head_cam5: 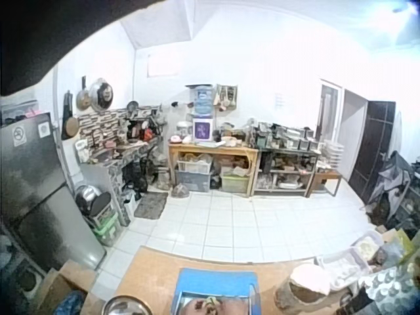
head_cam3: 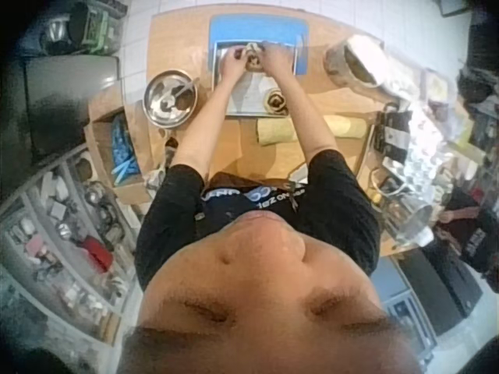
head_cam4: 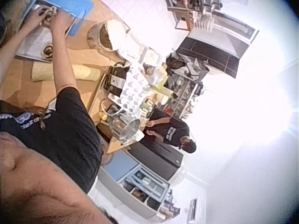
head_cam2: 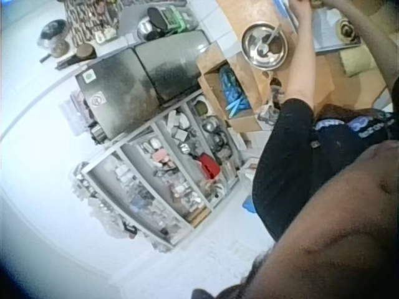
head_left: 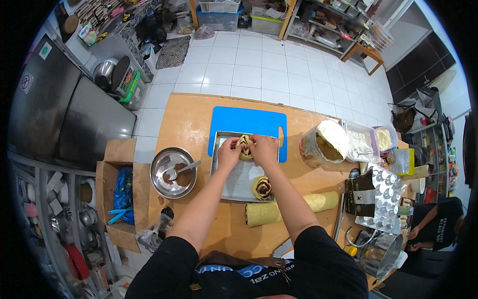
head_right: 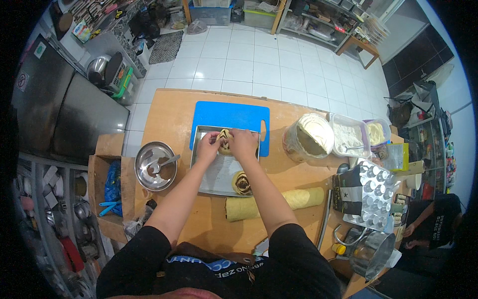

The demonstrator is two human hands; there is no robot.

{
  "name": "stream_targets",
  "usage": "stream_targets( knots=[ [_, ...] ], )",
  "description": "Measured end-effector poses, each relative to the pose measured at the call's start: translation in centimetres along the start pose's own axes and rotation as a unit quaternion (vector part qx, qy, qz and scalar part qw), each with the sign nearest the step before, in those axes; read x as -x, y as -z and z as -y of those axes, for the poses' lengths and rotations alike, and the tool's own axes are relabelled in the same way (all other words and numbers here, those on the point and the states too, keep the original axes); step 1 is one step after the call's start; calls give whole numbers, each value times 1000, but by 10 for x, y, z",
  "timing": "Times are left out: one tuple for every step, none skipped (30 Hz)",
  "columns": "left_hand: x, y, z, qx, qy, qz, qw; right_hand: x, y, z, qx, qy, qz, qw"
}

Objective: The person rolls a sheet of dough into a long cylinder by hand, cuts the cylinder into individual slices using a knife, and places the slices into a square metal baking pan.

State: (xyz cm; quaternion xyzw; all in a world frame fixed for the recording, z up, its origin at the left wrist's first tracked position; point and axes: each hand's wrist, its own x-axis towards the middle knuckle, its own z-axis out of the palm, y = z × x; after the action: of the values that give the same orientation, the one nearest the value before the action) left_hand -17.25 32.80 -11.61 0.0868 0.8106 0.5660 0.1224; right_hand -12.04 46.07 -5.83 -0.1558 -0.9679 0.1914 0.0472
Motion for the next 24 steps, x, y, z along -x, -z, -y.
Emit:
stream_targets(
  knots=[
    [0, 0, 5, 52, -6, 13, 999, -2, -3, -3, -13, -9, -6, 1000],
    [-1, -1, 9, 52, -6, 12, 999, -4, -5, -5, -13, -8, -7, 1000],
    [0, -1, 10, 34, -18, 15, 999, -5, -7, -8, -5, 5, -16, 1000],
    [0, -1, 10, 16, -30, 18, 999, -6, -9, -10, 2, 18, -25, 1000],
    [1, -1, 10, 16, -30, 19, 999, -6, -11, -12, 2, 18, -25, 1000],
    [3, -1, 6, -85, -134, -49, 986, -5, -11, -14, 5, 38, -42, 998],
    [4, -1, 2, -183, -235, -116, 947, -5, -10, -16, 8, 58, -59, 997],
    [5, -2, -3, -181, -237, -115, 948, -6, -10, -19, 10, 56, -60, 997],
    [7, -2, -2, -96, -159, -60, 981, -5, -11, -18, -29, 50, -65, 996],
    [8, -2, -3, -9, -79, -4, 997, -4, -12, -17, -67, 44, -70, 994],
    [8, -2, 0, -68, -125, -19, 990, -4, -14, -16, -66, 44, -70, 994],
    [7, -1, 1, -70, -126, -20, 989, -5, -15, -12, -51, 44, -53, 996],
    [7, 0, 3, -93, -120, -24, 988, -5, -15, -8, -36, 44, -35, 998],
    [7, 1, 4, -115, -115, -29, 986, -4, -14, -6, -38, 45, -36, 998],
    [8, 1, -1, -105, -79, -14, 991, -3, -10, -4, -25, 49, -28, 998],
    [9, 1, -2, -104, -78, -12, 991, -2, -7, -3, -13, 54, -20, 998],
    [10, 3, -4, -137, -121, -24, 983, -4, -5, -7, -12, 52, -19, 998],
    [12, 5, -5, -170, -163, -38, 971, -6, -1, -13, -62, 47, -21, 997],
    [15, 7, -5, -171, -163, -38, 971, -8, 4, -19, -112, 42, -23, 993],
    [17, 8, -6, -204, -224, -3, 953, -9, 8, -25, -113, 42, -23, 992],
    [22, 9, -8, -235, -281, 33, 930, -7, 14, -30, -185, 12, -49, 982],
    [27, 10, -11, -235, -279, 35, 931, -5, 19, -35, -255, -18, -75, 964],
    [32, 9, -13, -312, -279, 99, 903, -2, 22, -42, -237, -8, -92, 967],
    [35, 8, -16, -385, -279, 160, 865, 0, 24, -47, -236, -9, -93, 967]
  ],
)
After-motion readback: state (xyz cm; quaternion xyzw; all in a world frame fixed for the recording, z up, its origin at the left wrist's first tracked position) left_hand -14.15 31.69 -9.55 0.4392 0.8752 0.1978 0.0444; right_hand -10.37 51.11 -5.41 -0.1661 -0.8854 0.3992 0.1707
